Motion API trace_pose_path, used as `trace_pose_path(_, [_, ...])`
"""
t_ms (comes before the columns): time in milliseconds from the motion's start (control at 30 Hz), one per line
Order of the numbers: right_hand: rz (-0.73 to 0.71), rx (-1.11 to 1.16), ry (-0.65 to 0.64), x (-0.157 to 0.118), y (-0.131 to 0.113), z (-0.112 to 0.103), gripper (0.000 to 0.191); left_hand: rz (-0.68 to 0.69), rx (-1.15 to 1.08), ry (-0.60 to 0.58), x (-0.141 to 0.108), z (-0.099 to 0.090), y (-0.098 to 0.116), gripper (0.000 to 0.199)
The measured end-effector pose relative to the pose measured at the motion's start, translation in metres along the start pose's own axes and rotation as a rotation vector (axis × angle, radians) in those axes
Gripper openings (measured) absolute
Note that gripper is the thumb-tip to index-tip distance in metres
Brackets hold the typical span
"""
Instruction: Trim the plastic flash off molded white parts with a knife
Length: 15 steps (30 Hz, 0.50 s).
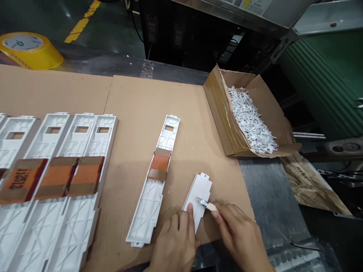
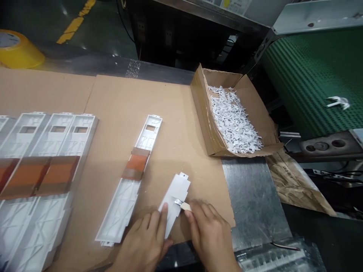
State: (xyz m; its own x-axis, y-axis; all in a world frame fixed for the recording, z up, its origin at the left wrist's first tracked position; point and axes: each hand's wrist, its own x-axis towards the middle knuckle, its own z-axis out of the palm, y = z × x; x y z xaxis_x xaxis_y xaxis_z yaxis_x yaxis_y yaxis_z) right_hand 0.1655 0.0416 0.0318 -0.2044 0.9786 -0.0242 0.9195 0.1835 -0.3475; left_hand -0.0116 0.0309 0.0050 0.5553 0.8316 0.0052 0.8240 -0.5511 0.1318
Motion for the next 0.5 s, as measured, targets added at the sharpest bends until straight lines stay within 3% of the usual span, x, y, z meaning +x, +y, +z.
trace_pose_path(167, [0.118,0.188,0.056,-0.009,0.001,-0.005,0.020,-0.056,-0.111,-0.049,-0.003,0.005,0.001,0.064])
trace_pose_path(233, [0.188,0.285,0.069,-0.014,-0.001,-0.006,0.021,-0.083,-0.296,-0.093,-0.004,0.004,-0.006,0.064])
trace_pose_path(333, [0.268,0.420,0.139,-0.027,-0.011,-0.008,0.027,-0.200,-0.913,-0.128,-0.006,-0.003,-0.025,0.063])
trace_pose_path(433, [0.259,0.557,0.197,-0.043,-0.033,-0.006,0.026,-0.502,-1.696,-0.020,-0.009,-0.013,-0.042,0.051])
trace_pose_path(500, [0.177,0.589,0.182,-0.053,-0.055,-0.002,0.026,-0.717,-2.121,0.070,-0.013,-0.020,-0.046,0.045])
